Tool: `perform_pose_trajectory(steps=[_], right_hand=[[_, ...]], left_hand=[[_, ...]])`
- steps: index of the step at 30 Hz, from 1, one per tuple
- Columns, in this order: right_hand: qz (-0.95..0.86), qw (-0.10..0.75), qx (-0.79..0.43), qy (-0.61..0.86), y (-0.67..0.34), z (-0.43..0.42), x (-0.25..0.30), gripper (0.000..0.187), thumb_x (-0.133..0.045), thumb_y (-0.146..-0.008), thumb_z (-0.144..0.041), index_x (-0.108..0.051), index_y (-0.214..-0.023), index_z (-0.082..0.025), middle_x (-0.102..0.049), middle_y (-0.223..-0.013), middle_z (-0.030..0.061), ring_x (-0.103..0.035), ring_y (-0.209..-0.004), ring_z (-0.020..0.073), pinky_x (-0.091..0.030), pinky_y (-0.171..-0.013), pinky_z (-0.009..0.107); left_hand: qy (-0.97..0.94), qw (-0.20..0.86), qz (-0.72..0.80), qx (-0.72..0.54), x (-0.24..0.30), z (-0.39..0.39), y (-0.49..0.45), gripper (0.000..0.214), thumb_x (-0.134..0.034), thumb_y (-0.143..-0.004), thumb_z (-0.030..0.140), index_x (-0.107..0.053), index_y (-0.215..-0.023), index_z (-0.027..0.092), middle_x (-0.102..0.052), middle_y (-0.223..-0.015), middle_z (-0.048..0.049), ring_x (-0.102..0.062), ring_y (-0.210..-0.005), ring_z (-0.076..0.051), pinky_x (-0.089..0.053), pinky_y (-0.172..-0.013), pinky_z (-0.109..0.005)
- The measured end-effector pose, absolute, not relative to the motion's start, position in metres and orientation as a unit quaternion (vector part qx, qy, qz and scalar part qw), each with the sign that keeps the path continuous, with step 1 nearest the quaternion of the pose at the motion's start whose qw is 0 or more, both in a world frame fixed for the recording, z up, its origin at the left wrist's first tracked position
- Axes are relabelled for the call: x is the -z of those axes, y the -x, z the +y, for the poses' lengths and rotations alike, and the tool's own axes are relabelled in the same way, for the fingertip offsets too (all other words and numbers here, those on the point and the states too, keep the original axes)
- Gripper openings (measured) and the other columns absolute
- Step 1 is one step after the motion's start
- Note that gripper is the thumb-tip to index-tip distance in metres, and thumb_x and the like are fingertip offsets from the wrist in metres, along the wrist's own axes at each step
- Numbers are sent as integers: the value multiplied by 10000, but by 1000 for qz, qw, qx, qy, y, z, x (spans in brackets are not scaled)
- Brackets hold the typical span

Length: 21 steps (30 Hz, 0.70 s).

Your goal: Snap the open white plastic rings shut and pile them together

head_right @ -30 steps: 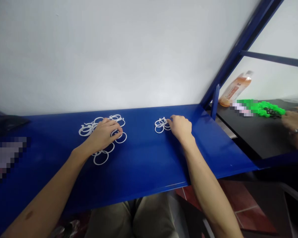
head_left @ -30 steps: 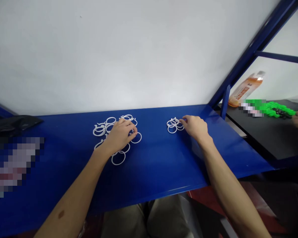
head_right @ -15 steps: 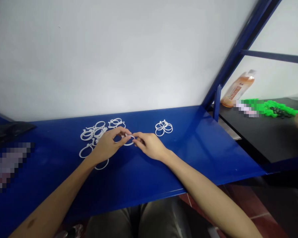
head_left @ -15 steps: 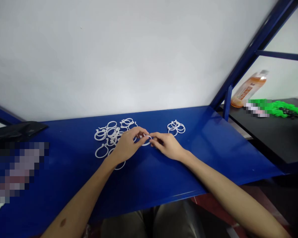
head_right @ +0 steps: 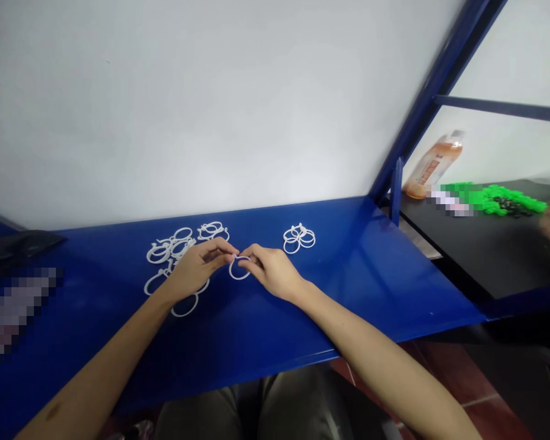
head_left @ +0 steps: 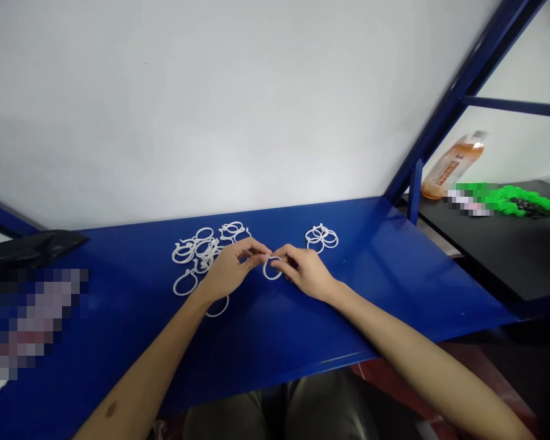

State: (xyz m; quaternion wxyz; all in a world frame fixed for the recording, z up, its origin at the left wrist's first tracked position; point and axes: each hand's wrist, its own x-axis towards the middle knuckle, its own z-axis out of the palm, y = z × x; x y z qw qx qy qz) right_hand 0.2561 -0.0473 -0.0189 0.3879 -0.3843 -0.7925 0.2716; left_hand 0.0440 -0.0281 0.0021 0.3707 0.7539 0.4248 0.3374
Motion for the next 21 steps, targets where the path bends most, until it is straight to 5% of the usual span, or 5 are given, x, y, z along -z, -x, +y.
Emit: perform_pose_trajectory(steps=[21], right_hand=[[-888,313,-142,305,-265,-47,18,271,-417,-1047,-325,-632,-973,-177,-656,-810,37,-607,-690,133,-452,-631,237]], left_hand=[[-801,258,414,-348,5,-34,-55,148,-590,-902,286,-670,-797,220,-688,-764,22,-624,-725,-150,-465,-708,-281]])
